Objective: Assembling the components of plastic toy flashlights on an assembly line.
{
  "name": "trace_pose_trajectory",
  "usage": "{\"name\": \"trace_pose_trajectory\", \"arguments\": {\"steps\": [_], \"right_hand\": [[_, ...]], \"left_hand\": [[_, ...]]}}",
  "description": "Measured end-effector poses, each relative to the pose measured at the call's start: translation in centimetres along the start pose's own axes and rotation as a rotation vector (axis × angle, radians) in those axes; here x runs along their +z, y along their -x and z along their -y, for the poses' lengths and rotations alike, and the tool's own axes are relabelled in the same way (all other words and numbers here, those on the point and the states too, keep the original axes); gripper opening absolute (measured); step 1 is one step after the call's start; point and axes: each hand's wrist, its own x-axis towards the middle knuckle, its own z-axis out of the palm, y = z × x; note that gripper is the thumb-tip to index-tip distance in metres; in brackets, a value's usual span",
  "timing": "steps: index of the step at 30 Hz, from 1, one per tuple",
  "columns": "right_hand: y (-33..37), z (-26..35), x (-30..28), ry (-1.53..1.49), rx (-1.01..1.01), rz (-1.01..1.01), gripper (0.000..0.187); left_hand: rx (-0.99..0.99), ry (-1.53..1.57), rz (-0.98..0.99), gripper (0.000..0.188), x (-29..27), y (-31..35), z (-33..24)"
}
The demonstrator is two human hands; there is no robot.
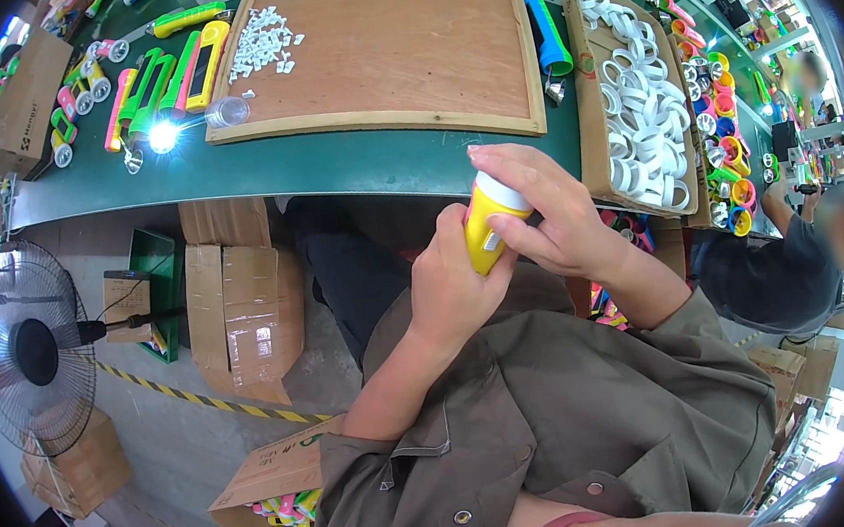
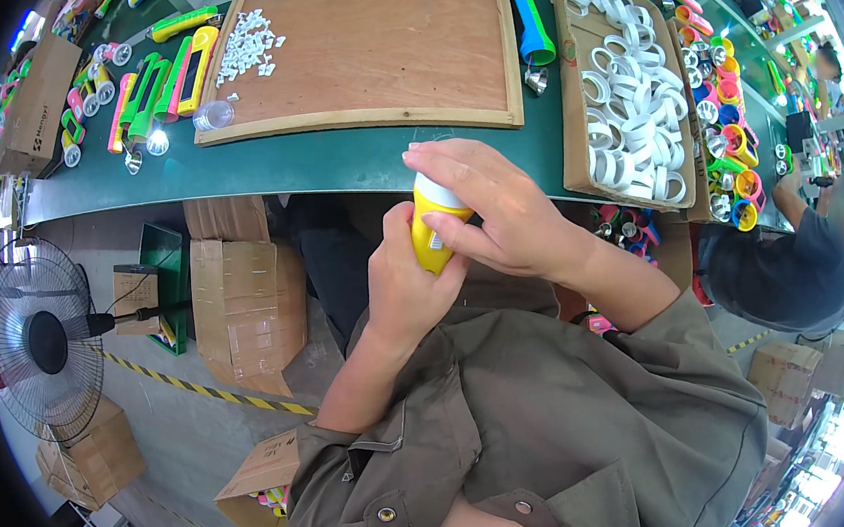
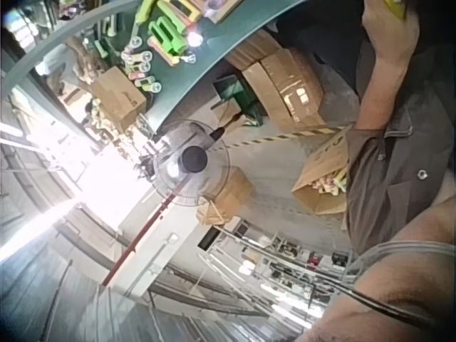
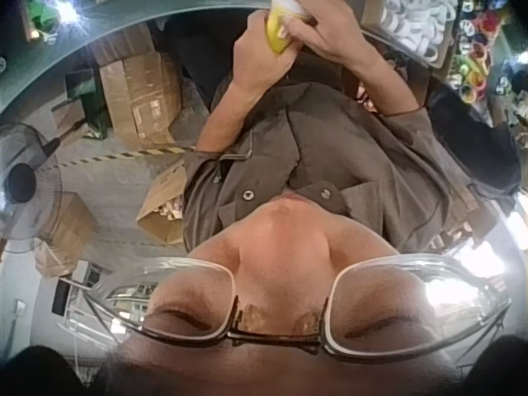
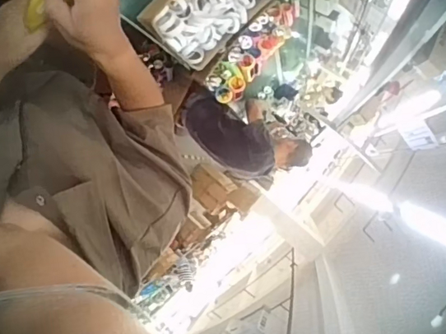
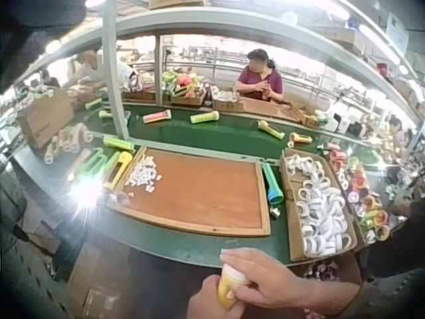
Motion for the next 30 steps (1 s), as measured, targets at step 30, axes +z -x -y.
{"name": "trace_pose_trajectory", "arguments": {"steps": [30], "right_hand": [[-4.1, -3.4, -2.4, -0.634, 0.172, 0.338, 0.027]], "left_hand": [[-0.122, 0.205, 0.365, 0.054, -1.5, -2.4, -1.2]]}}
